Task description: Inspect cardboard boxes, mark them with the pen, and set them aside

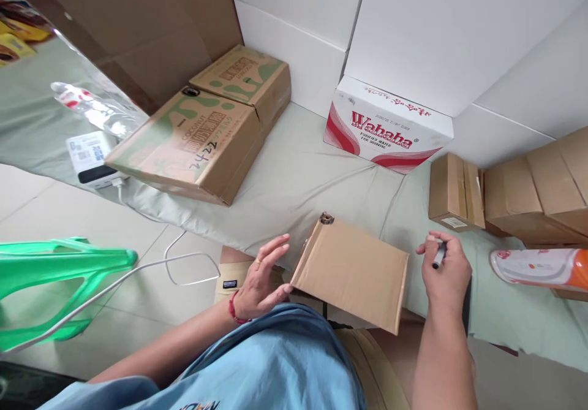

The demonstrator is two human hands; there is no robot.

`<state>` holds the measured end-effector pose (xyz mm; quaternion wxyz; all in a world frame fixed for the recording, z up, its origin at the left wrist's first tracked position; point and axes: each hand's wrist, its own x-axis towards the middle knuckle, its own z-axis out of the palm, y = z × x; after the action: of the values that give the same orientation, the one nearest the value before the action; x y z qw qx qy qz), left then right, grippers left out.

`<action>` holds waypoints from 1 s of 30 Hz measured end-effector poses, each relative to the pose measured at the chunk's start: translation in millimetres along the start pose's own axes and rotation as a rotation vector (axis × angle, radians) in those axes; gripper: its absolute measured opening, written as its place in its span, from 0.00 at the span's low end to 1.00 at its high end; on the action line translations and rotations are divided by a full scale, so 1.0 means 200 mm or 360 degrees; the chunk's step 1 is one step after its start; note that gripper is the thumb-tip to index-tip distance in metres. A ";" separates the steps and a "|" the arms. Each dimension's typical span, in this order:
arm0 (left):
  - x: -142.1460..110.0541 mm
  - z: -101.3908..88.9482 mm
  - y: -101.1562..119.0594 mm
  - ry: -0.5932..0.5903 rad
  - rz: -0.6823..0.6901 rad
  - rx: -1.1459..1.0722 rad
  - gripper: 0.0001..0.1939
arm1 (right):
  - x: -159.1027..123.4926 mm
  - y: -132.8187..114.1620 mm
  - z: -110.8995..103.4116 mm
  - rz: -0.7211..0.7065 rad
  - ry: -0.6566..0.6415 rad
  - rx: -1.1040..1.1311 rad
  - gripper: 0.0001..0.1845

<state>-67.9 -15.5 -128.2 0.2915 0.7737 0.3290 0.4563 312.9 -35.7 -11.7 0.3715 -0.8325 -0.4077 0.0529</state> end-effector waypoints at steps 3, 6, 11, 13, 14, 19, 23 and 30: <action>-0.07 -0.07 0.02 -0.0205 -0.0473 -0.0003 0.18 | 0.02 0.25 -0.03 0.0169 -0.0349 -0.0721 0.21; -0.07 -0.09 0.06 -0.0455 -0.0637 -0.0061 0.21 | 0.02 0.36 -0.03 0.0213 -0.0632 -0.0860 0.33; 0.00 -0.04 0.13 -0.0905 -0.0795 -0.0268 0.14 | -0.04 0.30 -0.06 0.0059 -0.0500 -0.0333 0.39; 0.02 -0.01 0.16 -0.0997 -0.0897 -0.0352 0.12 | -0.09 0.25 -0.05 -0.0025 -0.0551 0.0039 0.37; 0.03 0.01 0.17 -0.1018 -0.0953 -0.0393 0.13 | -0.11 0.23 -0.05 -0.0041 -0.0654 0.0208 0.36; 0.06 0.00 0.25 -0.0978 -0.1211 -0.0733 0.30 | -0.20 0.19 0.00 0.0088 -0.0993 0.0505 0.34; 0.02 -0.08 0.26 -0.0582 -0.1561 -0.1169 0.39 | -0.27 0.17 -0.01 0.0282 -0.1147 0.0650 0.37; 0.00 -0.08 0.26 -0.0394 -0.1595 -0.1486 0.46 | -0.36 0.08 -0.02 0.0417 -0.1666 0.0940 0.36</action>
<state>-68.7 -44.9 -81.6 0.8046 0.3684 0.3801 0.2690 277.3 -96.4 -34.0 0.3275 -0.6011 -0.3984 0.6105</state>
